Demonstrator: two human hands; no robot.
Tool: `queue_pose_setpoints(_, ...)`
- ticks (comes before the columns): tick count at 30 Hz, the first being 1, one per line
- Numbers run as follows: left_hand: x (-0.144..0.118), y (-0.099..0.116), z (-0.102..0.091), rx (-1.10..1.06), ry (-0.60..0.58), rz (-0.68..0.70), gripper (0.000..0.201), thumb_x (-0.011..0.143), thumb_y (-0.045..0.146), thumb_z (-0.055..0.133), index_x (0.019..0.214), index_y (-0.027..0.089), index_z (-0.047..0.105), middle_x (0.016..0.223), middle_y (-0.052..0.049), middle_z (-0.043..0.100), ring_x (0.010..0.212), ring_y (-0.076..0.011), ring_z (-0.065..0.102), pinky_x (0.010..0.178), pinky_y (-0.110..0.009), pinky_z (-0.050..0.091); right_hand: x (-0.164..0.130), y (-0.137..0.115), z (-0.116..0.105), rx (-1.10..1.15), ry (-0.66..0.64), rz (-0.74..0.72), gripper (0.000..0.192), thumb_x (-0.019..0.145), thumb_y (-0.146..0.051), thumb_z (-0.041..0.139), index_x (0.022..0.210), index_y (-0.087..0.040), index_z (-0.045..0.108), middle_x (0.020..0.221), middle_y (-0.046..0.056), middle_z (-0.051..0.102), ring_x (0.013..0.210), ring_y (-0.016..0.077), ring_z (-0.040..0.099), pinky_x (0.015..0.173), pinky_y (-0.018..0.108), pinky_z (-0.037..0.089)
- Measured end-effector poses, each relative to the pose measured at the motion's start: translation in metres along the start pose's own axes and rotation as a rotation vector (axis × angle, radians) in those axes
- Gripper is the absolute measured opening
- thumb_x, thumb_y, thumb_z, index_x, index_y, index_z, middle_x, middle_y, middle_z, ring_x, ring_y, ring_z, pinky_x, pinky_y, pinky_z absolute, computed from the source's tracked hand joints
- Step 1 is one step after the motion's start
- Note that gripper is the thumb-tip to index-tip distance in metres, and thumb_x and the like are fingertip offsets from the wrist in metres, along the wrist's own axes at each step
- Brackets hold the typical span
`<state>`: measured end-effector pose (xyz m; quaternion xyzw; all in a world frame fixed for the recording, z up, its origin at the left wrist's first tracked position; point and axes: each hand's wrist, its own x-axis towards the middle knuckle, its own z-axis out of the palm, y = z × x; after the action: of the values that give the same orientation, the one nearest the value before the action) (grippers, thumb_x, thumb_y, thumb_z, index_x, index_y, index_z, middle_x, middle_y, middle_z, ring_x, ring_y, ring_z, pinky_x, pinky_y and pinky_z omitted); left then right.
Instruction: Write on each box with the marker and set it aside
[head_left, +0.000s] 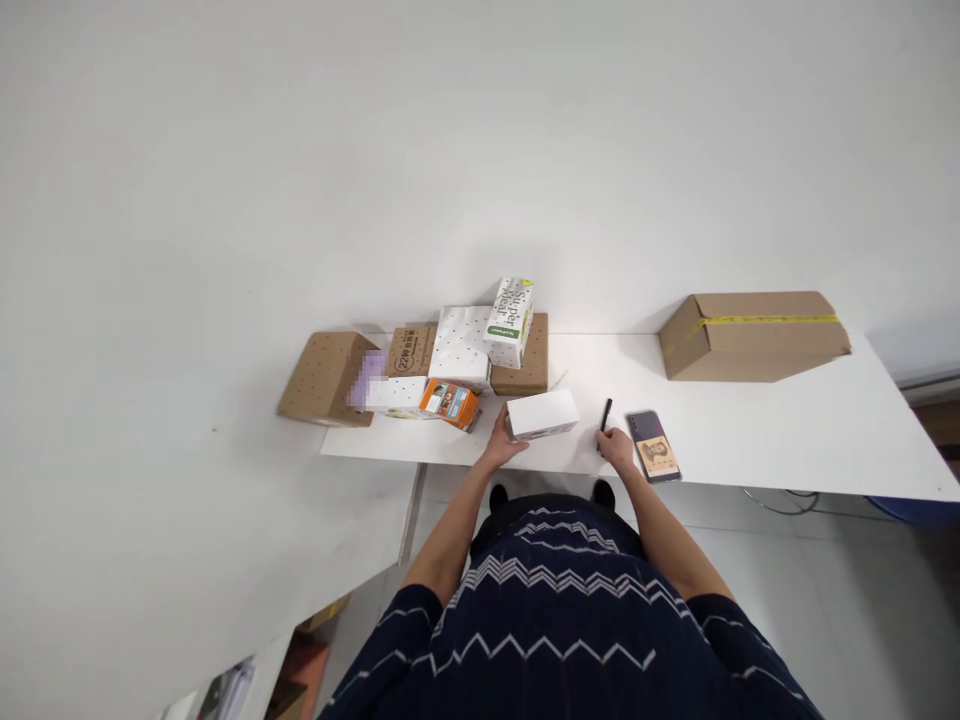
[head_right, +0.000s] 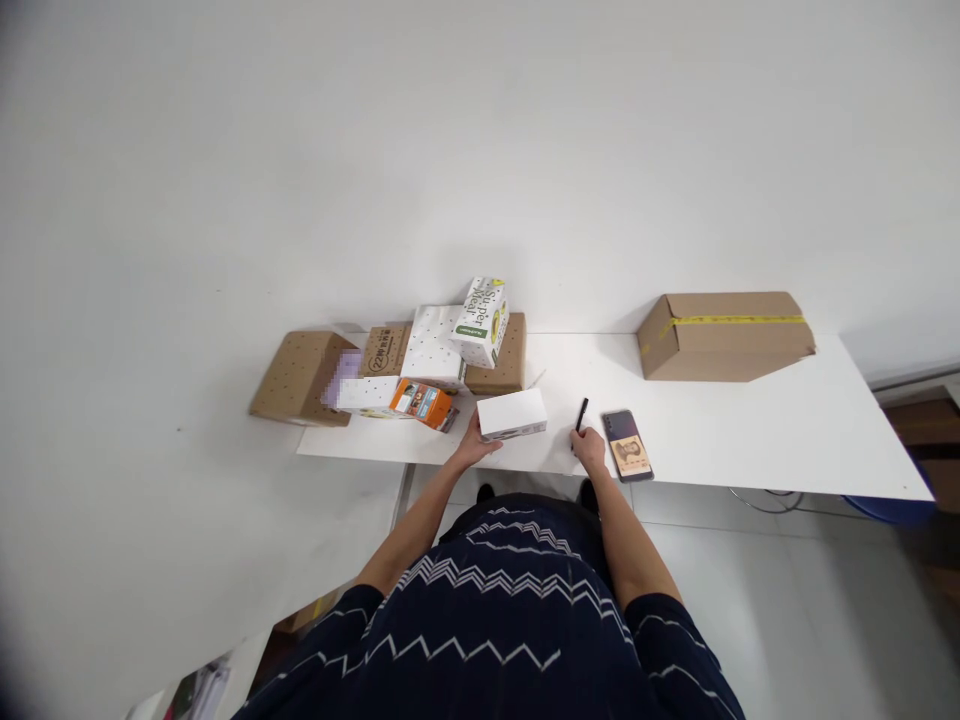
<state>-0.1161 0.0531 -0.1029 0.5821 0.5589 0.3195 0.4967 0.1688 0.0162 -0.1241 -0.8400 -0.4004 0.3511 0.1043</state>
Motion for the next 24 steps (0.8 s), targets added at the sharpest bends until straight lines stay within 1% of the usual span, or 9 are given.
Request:
queue_pose_setpoints(3, 0.006, 0.014, 0.002, 0.024, -0.025, -0.015, 0.09, 0.053, 0.02, 0.081, 0.133, 0.015, 0.04, 0.126, -0.012, 0.055, 0.123, -0.0287, 0.049, 0.105, -0.047, 0.036, 0.0, 0.001, 0.0, 0.021, -0.006, 0.004, 0.024, 0.081, -0.03, 0.05, 0.077, -0.015, 0.068, 0.051, 0.003, 0.063, 0.053, 0.0158, 0.061, 0.057, 0.023, 0.039)
queue_pose_setpoints(6, 0.006, 0.036, 0.0, 0.146, -0.028, 0.026, 0.082, 0.054, 0.021, 0.08, 0.127, 0.015, 0.044, 0.121, -0.011, 0.058, 0.116, -0.0275, 0.053, 0.101, -0.045, 0.039, -0.001, 0.001, 0.0, 0.045, -0.003, 0.008, 0.023, 0.081, -0.03, 0.051, 0.076, -0.015, 0.068, 0.049, 0.003, 0.062, 0.054, 0.0165, 0.06, 0.057, 0.023, 0.039)
queue_pose_setpoints(10, 0.003, 0.074, -0.001, 0.526, -0.008, 0.09, 0.078, 0.057, 0.033, 0.08, 0.127, 0.021, 0.047, 0.127, -0.011, 0.054, 0.119, -0.0313, 0.047, 0.102, -0.049, 0.035, 0.0, 0.002, 0.0, 0.079, 0.0, 0.009, 0.021, 0.079, -0.028, 0.052, 0.07, -0.016, 0.066, 0.046, 0.003, 0.06, 0.055, 0.017, 0.06, 0.057, 0.024, 0.038)
queue_pose_setpoints(12, 0.004, 0.091, 0.001, 0.713, -0.067, 0.118, 0.076, 0.06, 0.037, 0.079, 0.128, 0.024, 0.048, 0.129, -0.01, 0.054, 0.122, -0.0344, 0.043, 0.105, -0.054, 0.029, 0.001, 0.002, 0.0, 0.103, 0.006, 0.012, 0.02, 0.078, -0.027, 0.053, 0.067, -0.016, 0.065, 0.044, 0.002, 0.058, 0.054, 0.017, 0.06, 0.056, 0.024, 0.038)
queue_pose_setpoints(14, 0.004, 0.102, 0.002, 0.829, -0.124, 0.126, 0.078, 0.063, 0.039, 0.077, 0.134, 0.027, 0.045, 0.134, -0.01, 0.051, 0.126, -0.0365, 0.038, 0.106, -0.057, 0.025, 0.001, 0.002, -0.001, 0.143, 0.015, 0.017, 0.019, 0.077, -0.027, 0.054, 0.064, -0.017, 0.064, 0.041, 0.001, 0.056, 0.052, 0.0165, 0.059, 0.056, 0.024, 0.038)
queue_pose_setpoints(16, 0.004, 0.105, 0.003, 0.879, -0.136, 0.106, 0.087, 0.065, 0.042, 0.076, 0.141, 0.028, 0.036, 0.14, -0.011, 0.045, 0.131, -0.0377, 0.032, 0.107, -0.059, 0.022, 0.0, 0.002, -0.001, 0.206, 0.025, 0.021, 0.018, 0.076, -0.026, 0.055, 0.06, -0.018, 0.061, 0.039, 0.0, 0.053, 0.048, 0.0152, 0.056, 0.054, 0.023, 0.038)
queue_pose_setpoints(19, 0.001, 0.098, -0.003, 0.862, -0.096, 0.043, 0.099, 0.064, 0.043, 0.077, 0.146, 0.026, 0.026, 0.146, -0.013, 0.036, 0.136, -0.0388, 0.026, 0.109, -0.059, 0.021, -0.005, 0.004, 0.0, 0.344, 0.031, 0.027, 0.018, 0.073, -0.026, 0.055, 0.057, -0.019, 0.056, 0.039, -0.002, 0.052, 0.042, 0.0125, 0.052, 0.049, 0.023, 0.038)
queue_pose_setpoints(21, -0.003, 0.088, -0.009, 0.782, -0.051, 0.002, 0.103, 0.062, 0.038, 0.078, 0.147, 0.023, 0.022, 0.147, -0.015, 0.032, 0.137, -0.0384, 0.026, 0.11, -0.055, 0.022, -0.011, 0.006, 0.001, 0.462, 0.029, 0.033, 0.018, 0.072, -0.029, 0.055, 0.057, -0.019, 0.055, 0.041, -0.002, 0.054, 0.038, 0.0116, 0.049, 0.045, 0.023, 0.038)
queue_pose_setpoints(24, -0.008, 0.072, -0.017, 0.559, 0.009, -0.009, 0.106, 0.061, 0.028, 0.078, 0.148, 0.018, 0.018, 0.147, -0.018, 0.03, 0.138, -0.0361, 0.026, 0.111, -0.049, 0.025, -0.021, 0.007, -0.002, 0.669, 0.036, 0.036, 0.021, 0.07, -0.037, 0.057, 0.061, -0.02, 0.052, 0.045, -0.002, 0.055, 0.037, 0.0117, 0.049, 0.042, 0.024, 0.042)
